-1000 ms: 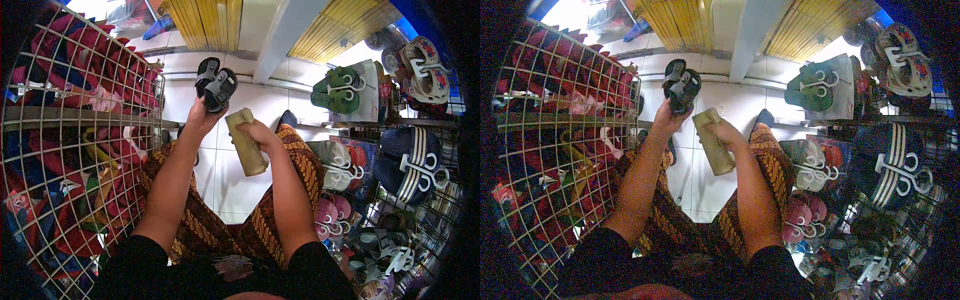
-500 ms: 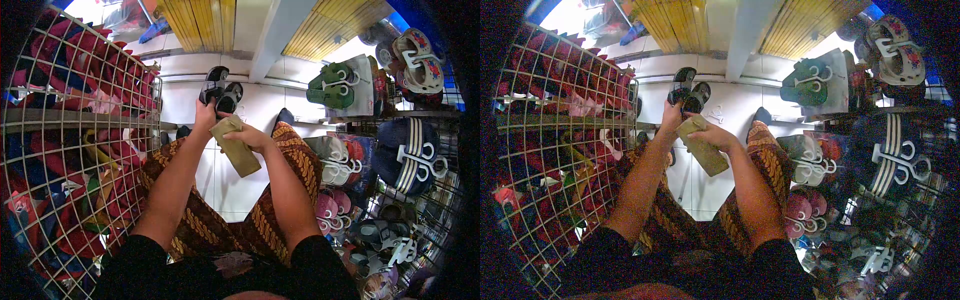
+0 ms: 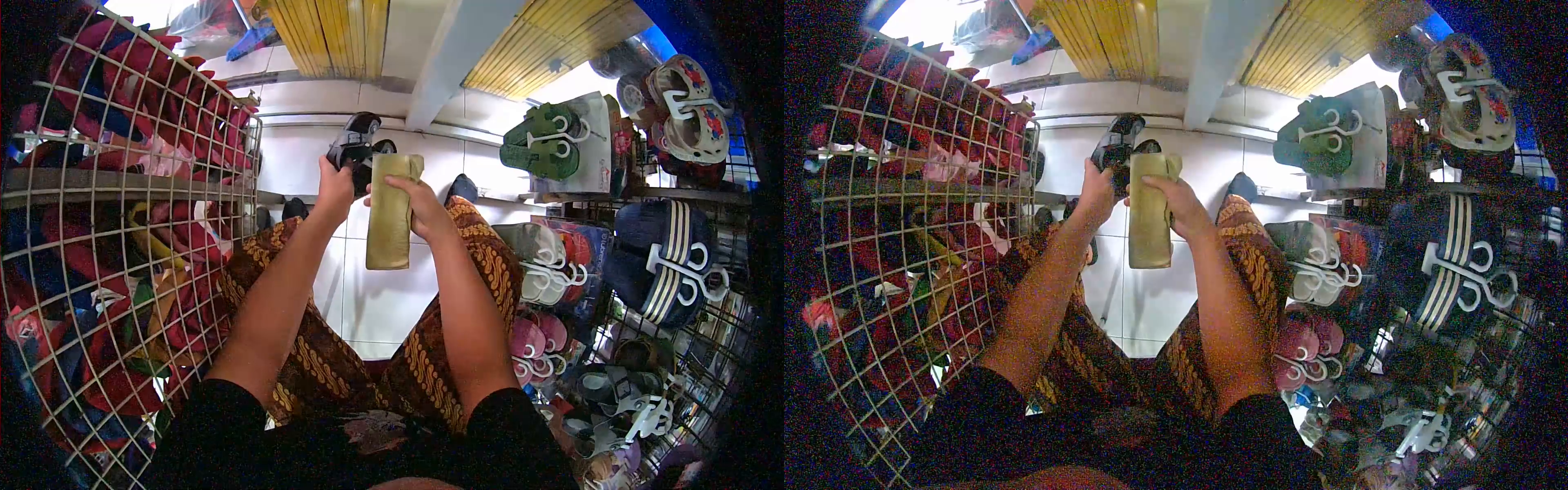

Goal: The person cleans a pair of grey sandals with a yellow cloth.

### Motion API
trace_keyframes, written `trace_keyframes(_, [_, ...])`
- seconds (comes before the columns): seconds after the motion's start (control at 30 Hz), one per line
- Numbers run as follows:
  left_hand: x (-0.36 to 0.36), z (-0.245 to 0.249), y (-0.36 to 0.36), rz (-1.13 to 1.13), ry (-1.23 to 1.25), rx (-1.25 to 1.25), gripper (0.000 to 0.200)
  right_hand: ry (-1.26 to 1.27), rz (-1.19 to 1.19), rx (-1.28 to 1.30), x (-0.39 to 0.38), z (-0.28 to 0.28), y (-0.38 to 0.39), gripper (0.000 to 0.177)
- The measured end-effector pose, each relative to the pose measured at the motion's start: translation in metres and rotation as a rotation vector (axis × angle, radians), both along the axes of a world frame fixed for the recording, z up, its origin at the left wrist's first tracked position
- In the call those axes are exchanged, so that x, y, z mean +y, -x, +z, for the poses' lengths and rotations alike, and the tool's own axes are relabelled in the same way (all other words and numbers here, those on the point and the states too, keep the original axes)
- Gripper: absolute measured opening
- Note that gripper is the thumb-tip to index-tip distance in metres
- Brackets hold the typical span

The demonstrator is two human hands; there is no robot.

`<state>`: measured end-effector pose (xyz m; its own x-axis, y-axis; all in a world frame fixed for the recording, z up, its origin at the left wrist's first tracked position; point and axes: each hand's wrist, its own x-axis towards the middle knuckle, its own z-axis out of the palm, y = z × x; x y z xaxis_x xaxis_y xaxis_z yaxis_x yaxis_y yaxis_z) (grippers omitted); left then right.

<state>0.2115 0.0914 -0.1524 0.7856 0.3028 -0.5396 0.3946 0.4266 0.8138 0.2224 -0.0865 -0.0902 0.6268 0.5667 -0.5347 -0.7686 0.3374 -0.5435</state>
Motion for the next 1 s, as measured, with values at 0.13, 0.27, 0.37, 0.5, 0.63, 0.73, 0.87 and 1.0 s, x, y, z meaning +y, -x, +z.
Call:
trace_keyframes(0.13, [-0.001,-0.009,0.001,-0.026,-0.014,0.014,0.033,-0.091,-0.11,0.083,0.0,-0.017,-0.005,0.036])
trace_keyframes(0.27, [-0.005,-0.048,0.007,-0.131,-0.027,-0.018,0.036,-0.053,-0.105,0.082,-0.003,-0.024,-0.006,0.036])
trace_keyframes(0.37, [-0.011,-0.014,0.009,-0.186,0.073,0.051,0.035,0.032,-0.002,0.064,-0.01,-0.012,-0.007,0.04])
trace_keyframes(0.5, [-0.006,0.015,0.004,-0.22,0.143,-0.027,0.043,0.024,0.14,0.028,-0.019,0.009,-0.007,0.044])
trace_keyframes(0.63, [-0.001,0.025,0.001,-0.244,0.011,-0.24,0.051,0.008,0.222,0.013,-0.02,0.011,-0.007,0.044])
trace_keyframes(0.73, [0.004,0.032,-0.001,-0.232,0.225,-0.126,0.048,-0.016,0.248,0.012,-0.019,0.008,-0.007,0.045])
trace_keyframes(0.87, [0.013,0.036,-0.003,-0.177,0.583,-0.104,0.046,-0.017,0.206,-0.007,-0.019,0.006,-0.006,0.046])
trace_keyframes(1.0, [0.01,0.02,-0.002,-0.092,0.385,-0.216,0.041,-0.085,0.084,0.038,-0.025,-0.012,-0.008,0.046])
